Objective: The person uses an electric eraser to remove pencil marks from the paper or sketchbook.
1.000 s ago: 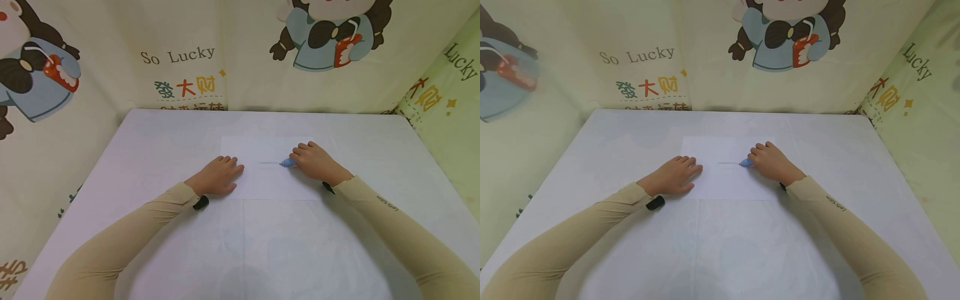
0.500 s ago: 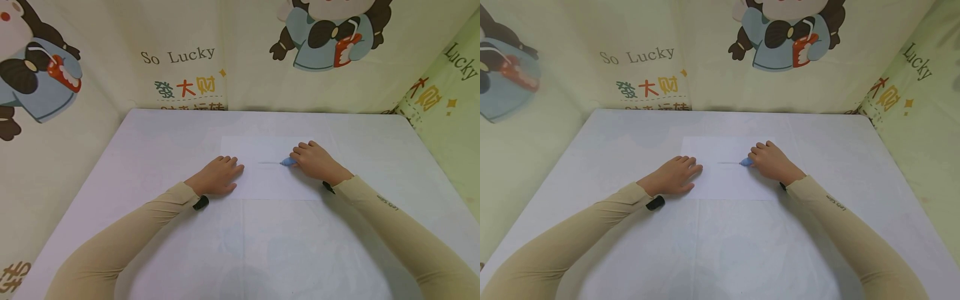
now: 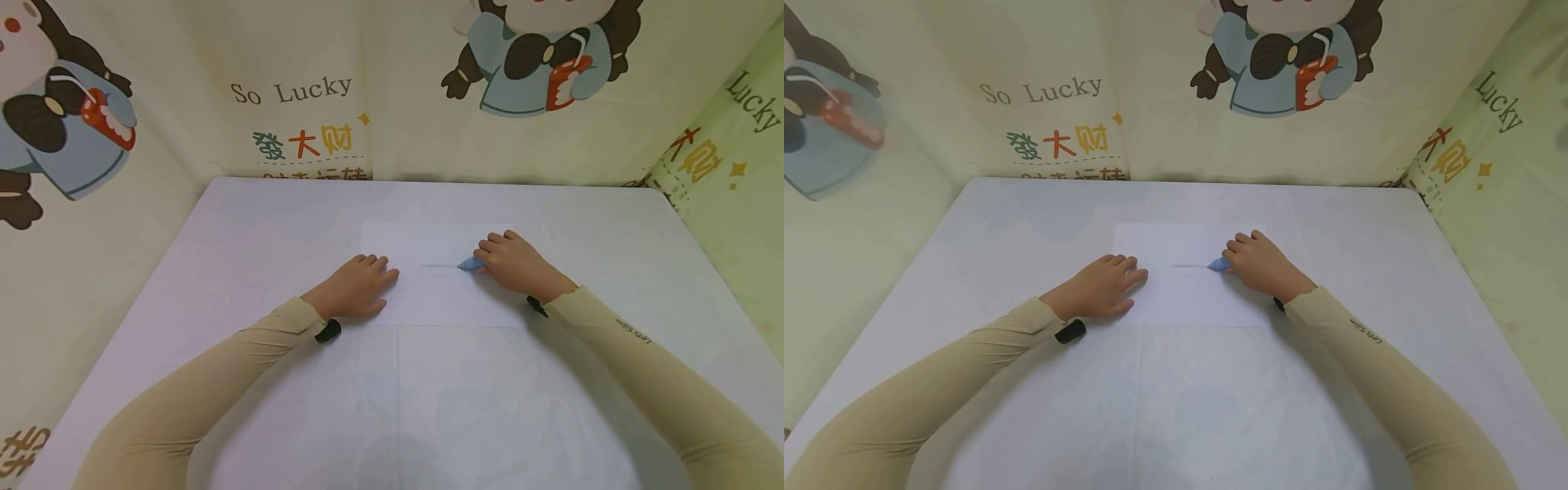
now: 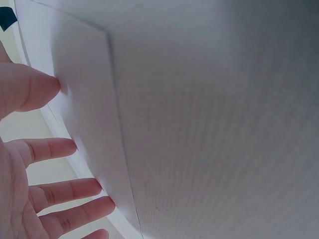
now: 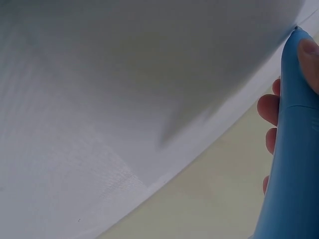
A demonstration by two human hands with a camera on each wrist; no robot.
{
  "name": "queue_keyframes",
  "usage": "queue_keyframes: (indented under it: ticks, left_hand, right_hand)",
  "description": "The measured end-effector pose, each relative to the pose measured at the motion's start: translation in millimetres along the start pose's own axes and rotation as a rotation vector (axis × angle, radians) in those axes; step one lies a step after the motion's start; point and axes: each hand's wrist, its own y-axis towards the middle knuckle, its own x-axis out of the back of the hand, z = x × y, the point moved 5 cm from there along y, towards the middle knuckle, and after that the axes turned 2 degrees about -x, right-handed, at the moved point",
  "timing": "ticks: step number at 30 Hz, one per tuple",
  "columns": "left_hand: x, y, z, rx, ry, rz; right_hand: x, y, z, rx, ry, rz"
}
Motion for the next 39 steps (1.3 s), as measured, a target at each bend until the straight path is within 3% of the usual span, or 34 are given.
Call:
queue_keyframes:
  ticks: [30,39]
  left_hand:
    - [-2.1,2.0,1.1,0.011,-0.007,0.04]
    - [-2.4,2.5,1.6,0.034,-0.024,0.091]
  right_hand:
    - [2.2,0.3,-0.6,-0.012,-0.009,0.007]
    - [2.1,-0.1,-0.1,-0.001,-0.005,0.008]
